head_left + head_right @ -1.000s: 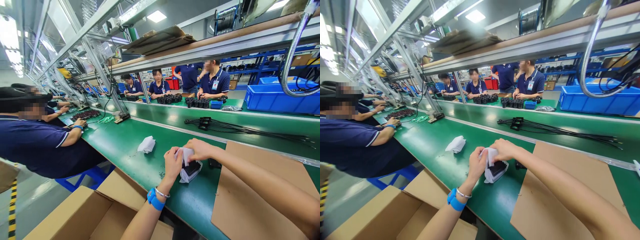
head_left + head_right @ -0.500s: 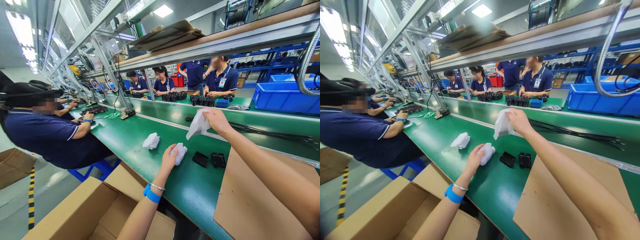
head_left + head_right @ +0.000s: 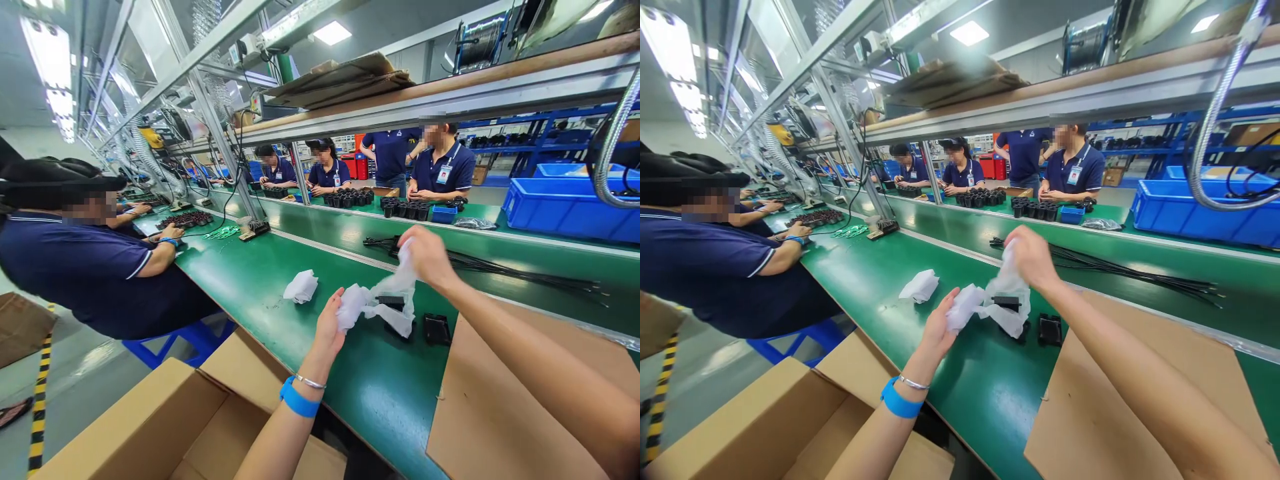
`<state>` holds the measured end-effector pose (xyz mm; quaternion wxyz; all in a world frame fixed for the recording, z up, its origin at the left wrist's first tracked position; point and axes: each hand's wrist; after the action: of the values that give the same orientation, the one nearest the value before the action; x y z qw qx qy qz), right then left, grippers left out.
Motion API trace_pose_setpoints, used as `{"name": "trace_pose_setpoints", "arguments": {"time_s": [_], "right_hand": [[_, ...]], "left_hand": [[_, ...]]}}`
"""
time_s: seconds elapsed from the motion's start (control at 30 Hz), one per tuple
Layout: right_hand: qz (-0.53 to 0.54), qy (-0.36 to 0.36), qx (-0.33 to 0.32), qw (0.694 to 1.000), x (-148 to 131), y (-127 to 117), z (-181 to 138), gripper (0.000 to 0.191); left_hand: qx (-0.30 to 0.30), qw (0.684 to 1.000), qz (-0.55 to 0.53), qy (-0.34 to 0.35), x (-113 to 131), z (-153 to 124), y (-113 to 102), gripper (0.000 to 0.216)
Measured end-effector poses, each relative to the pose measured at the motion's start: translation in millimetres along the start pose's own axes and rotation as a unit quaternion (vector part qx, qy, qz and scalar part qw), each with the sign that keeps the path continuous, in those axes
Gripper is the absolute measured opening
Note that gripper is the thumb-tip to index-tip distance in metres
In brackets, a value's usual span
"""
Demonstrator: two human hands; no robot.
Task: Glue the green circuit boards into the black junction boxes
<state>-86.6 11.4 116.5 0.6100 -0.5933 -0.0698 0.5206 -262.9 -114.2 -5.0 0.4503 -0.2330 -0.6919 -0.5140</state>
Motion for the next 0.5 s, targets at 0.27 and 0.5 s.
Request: {"name": "trace_pose_setpoints", "arguments": {"time_s": [0.27, 0.5], "right_hand": [[-0.089, -0.133, -0.250, 0.955, -17.0, 86.6, -13.8, 0.012], [-0.100, -0.099, -0.242, 0.960, -31.3, 75.4, 15.9, 0.019]], "left_hand": [[-0.014, 1.000, -0.006, 0.007, -7.3, 0.2, 4.3, 0.036], [0.012, 0.994, 0.099, 0.045, -16.2, -9.1, -10.4, 0.052]]}}
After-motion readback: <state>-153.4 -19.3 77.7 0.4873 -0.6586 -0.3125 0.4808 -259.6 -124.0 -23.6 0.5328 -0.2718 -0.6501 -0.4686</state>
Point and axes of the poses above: each hand's wrist, its own z-axis towards the middle knuckle, its own y-axis out of the palm, x = y × z, and after that the axes turned 13 degrees about -x, right-handed
